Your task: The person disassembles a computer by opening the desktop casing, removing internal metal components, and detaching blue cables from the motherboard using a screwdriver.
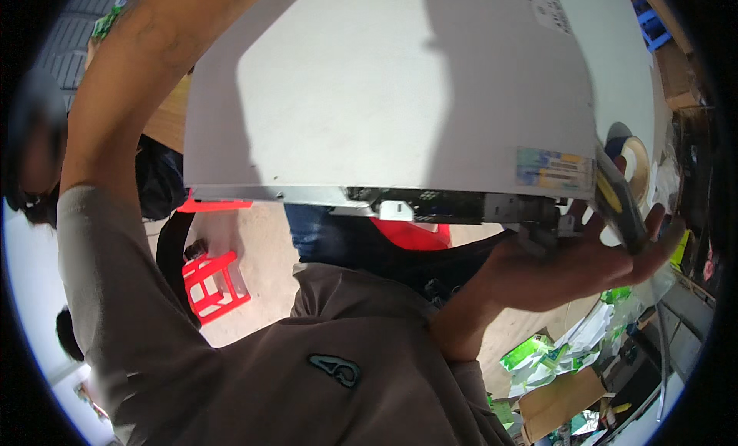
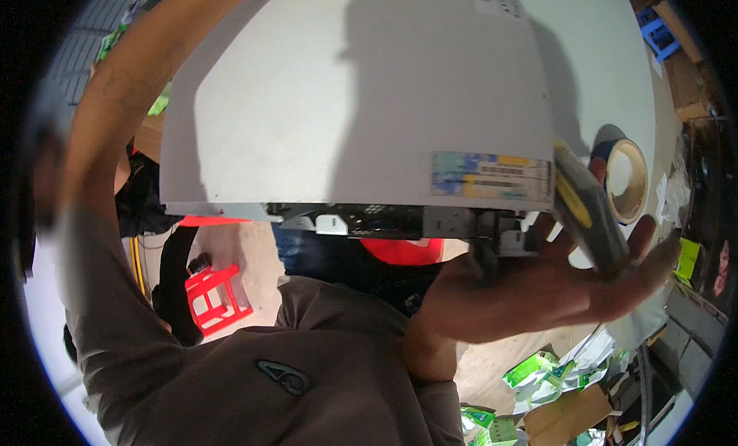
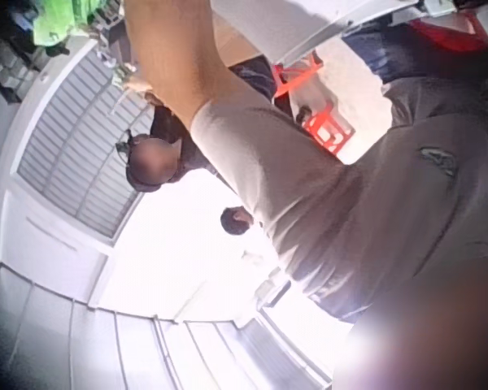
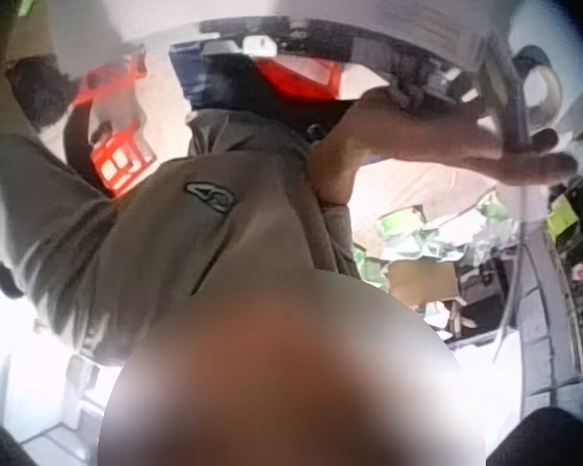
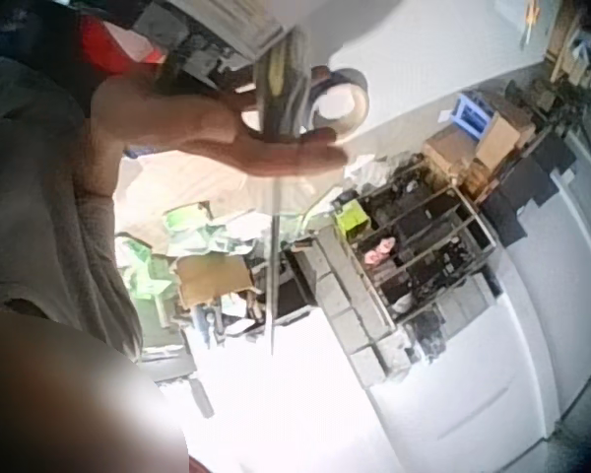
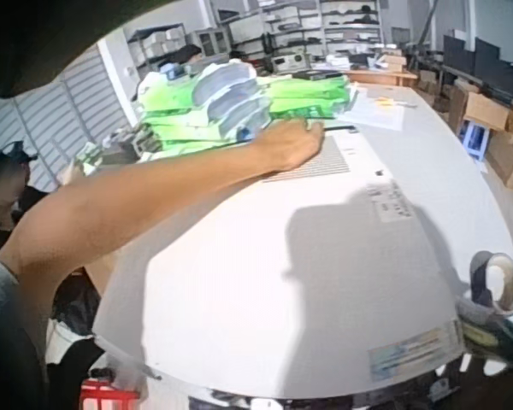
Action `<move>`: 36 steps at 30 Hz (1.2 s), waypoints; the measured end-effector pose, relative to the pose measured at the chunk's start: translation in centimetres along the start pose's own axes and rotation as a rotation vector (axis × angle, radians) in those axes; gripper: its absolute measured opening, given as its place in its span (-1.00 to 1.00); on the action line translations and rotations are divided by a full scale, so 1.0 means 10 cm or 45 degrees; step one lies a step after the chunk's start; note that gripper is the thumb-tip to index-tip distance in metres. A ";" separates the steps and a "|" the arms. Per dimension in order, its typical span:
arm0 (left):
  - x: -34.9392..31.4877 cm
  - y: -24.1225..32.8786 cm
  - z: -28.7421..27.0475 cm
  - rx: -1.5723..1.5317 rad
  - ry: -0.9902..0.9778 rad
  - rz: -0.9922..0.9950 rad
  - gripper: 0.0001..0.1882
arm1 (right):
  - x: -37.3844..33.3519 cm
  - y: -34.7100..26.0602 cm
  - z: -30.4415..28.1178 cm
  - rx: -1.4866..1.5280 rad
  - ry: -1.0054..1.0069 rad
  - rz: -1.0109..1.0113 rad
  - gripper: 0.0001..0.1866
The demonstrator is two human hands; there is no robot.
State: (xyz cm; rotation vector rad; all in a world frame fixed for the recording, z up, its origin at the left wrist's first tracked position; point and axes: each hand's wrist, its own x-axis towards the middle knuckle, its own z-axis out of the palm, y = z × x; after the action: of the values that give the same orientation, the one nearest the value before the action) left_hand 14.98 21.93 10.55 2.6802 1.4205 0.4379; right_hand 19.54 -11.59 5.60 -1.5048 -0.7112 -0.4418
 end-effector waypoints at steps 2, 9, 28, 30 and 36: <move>0.02 -0.04 -0.04 0.036 -0.051 0.018 -0.27 | 0.02 0.00 -0.02 -0.186 -0.139 -0.134 -0.39; -0.18 0.04 -0.18 -0.016 -0.113 0.079 -0.35 | -0.05 -0.07 0.07 0.116 -0.310 0.008 -0.22; -0.10 -0.06 -0.11 0.021 -0.148 0.303 -0.41 | -0.09 -0.09 0.23 0.078 -0.176 0.252 -0.20; -0.09 -0.07 -0.08 -0.011 -0.147 0.291 -0.40 | -0.10 -0.12 0.24 0.166 -0.177 0.303 -0.22; 0.04 -0.10 -0.02 0.055 -0.137 0.334 -0.40 | -0.04 -0.02 0.14 0.059 -0.309 0.114 -0.18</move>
State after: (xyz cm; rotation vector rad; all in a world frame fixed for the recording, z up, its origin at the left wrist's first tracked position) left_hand 14.35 22.76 10.59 2.8877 1.0670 0.2769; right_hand 18.94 -10.30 5.42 -1.5551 -0.8332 -0.1750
